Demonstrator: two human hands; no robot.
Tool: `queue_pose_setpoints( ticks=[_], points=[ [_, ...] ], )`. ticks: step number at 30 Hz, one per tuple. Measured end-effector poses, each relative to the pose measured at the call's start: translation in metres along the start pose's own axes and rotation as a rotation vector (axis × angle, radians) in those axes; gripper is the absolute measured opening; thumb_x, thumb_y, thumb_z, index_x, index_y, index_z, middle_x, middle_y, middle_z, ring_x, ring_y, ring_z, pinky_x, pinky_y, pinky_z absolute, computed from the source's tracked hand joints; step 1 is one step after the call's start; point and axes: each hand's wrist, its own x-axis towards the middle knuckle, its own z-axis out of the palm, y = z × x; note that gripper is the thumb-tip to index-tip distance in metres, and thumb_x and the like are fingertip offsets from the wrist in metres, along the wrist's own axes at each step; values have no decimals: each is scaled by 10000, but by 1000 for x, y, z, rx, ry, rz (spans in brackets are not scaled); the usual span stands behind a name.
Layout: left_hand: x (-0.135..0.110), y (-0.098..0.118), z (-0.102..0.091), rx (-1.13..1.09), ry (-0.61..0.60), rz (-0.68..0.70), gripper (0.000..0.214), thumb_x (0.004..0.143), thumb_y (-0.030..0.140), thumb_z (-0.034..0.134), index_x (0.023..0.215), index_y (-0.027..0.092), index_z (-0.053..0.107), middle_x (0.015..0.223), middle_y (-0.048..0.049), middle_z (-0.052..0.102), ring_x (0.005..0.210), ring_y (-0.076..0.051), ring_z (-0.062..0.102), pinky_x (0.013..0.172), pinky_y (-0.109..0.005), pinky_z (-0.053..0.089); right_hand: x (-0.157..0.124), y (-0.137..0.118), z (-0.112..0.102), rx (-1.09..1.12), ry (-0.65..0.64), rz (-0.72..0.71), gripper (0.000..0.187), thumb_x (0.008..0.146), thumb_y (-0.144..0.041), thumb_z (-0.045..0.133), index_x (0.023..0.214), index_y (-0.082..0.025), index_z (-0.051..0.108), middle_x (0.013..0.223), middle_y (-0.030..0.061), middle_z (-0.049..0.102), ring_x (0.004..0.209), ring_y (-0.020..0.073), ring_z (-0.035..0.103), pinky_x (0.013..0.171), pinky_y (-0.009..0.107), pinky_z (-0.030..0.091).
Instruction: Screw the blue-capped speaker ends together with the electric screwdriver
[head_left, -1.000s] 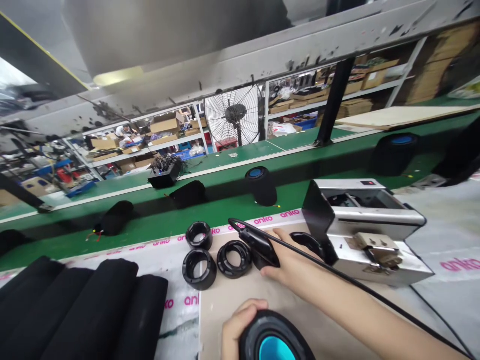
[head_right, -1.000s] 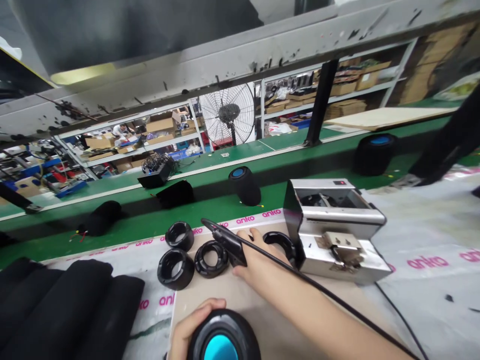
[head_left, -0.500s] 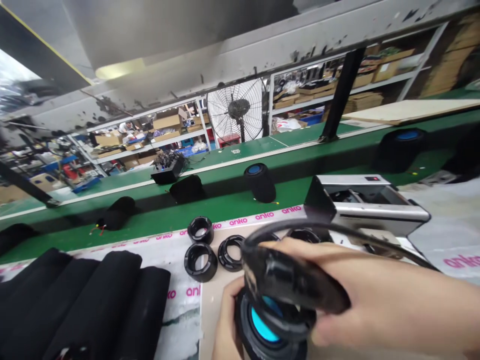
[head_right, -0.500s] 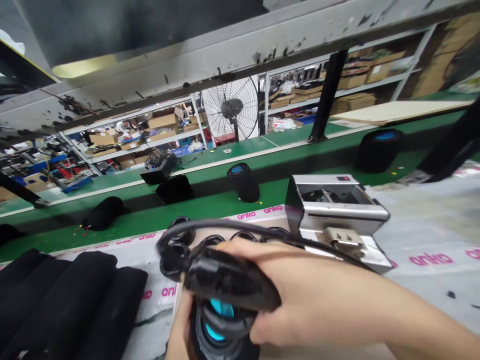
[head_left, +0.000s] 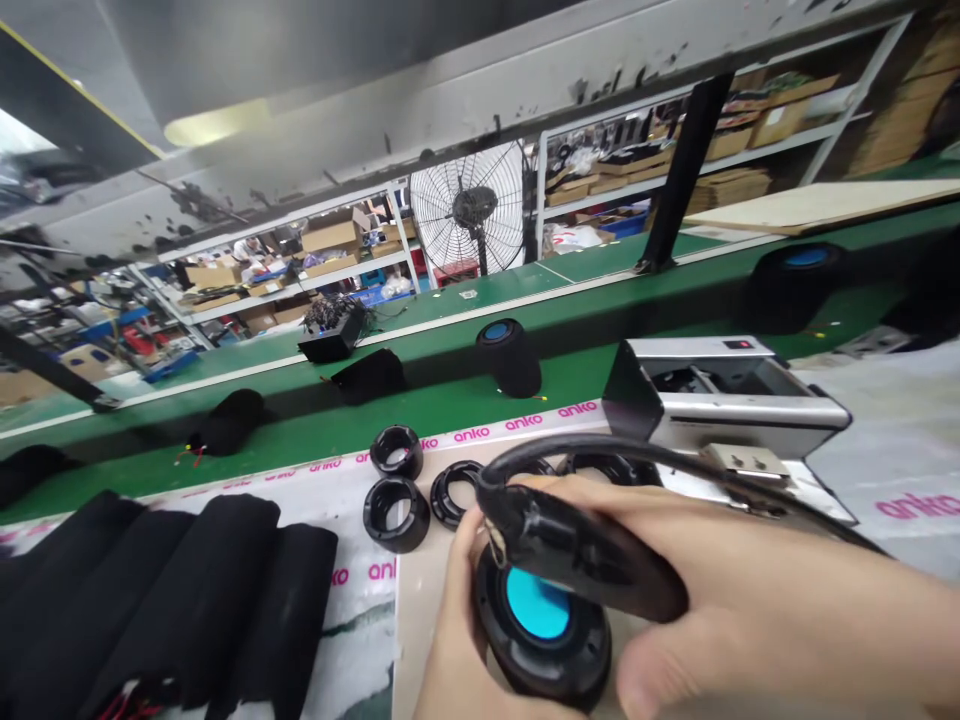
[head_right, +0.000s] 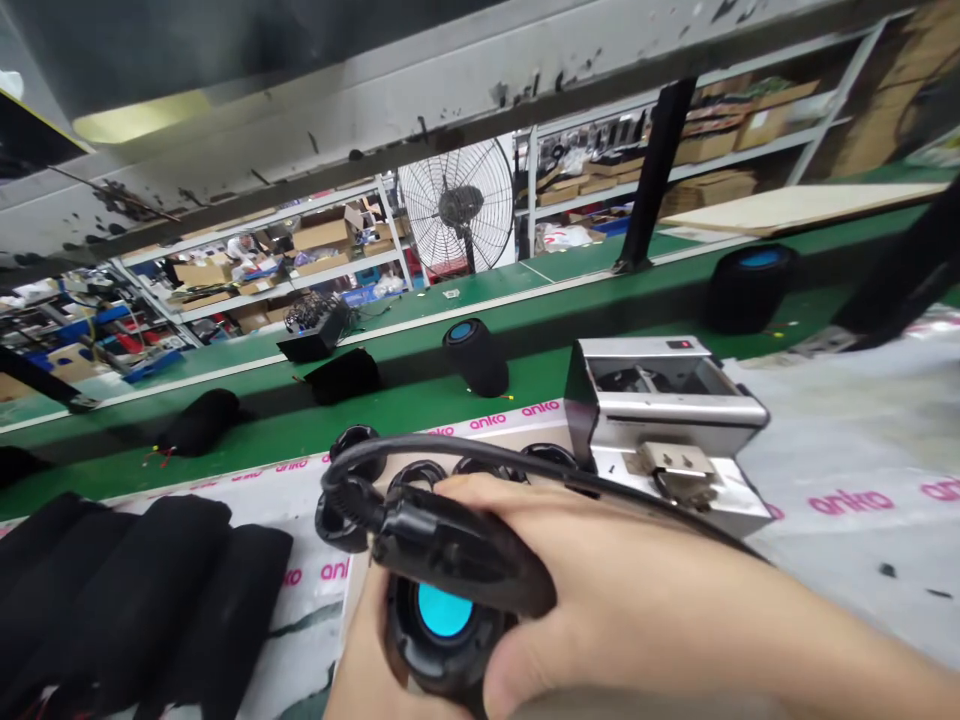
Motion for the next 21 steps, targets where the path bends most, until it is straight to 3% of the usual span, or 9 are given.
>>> queue_pose_setpoints(
  ticks=[4,7,9,12,15,18,21],
  points=[
    [-2,5,6,8,28,-154,1493,313,-57,1075,1660,250,510,1438,-162,815,1370,-455,743,1148,-495,641,3,11,11,36,-9,156,944,565,-307,998,1464,-387,718,1434,3,734,1278,366,710,1029,344,620],
    [-4,-5,-2,13,22,-8,1462,264,-50,1083,1598,276,581,1475,-127,802,1402,-412,729,1164,-384,618,2,10,8,25,-3,201,950,599,-312,967,1500,-395,678,1399,-3,737,1259,331,714,980,319,628],
    [-6,-10,-7,78,33,47,1464,240,-40,1093,1575,313,605,1529,-99,771,1432,-395,713,1177,-353,604,0,7,3,30,-33,172,880,623,-326,951,1466,-381,704,1392,-12,733,1274,315,707,1002,309,613],
    [-9,-7,-8,205,37,-1,1535,263,45,1131,1647,295,516,1557,-140,740,1425,-439,714,1191,-453,619,-1,4,0,3,-93,121,815,638,-266,942,1416,-401,742,1418,-55,720,1313,290,684,1059,282,567],
    [-11,2,-4,317,63,-56,1474,355,128,1149,1665,256,486,1481,-159,779,1377,-436,747,1181,-478,631,2,5,0,-29,-115,60,842,657,-196,932,1434,-446,726,1425,-91,719,1341,261,666,1097,255,534],
    [-11,8,-1,325,66,-136,1403,420,142,1142,1658,255,491,1367,-135,833,1309,-417,788,1122,-470,670,8,6,-1,4,-176,-12,704,700,-233,910,1378,-374,781,1429,-37,712,1364,299,642,1157,297,520],
    [-7,8,0,255,-1,-165,1393,369,103,1137,1620,263,546,1343,-111,849,1282,-414,803,1100,-455,682,15,4,-5,32,-238,-58,554,720,-338,912,1268,-313,832,1393,-1,717,1345,333,636,1171,346,532]
  ],
)
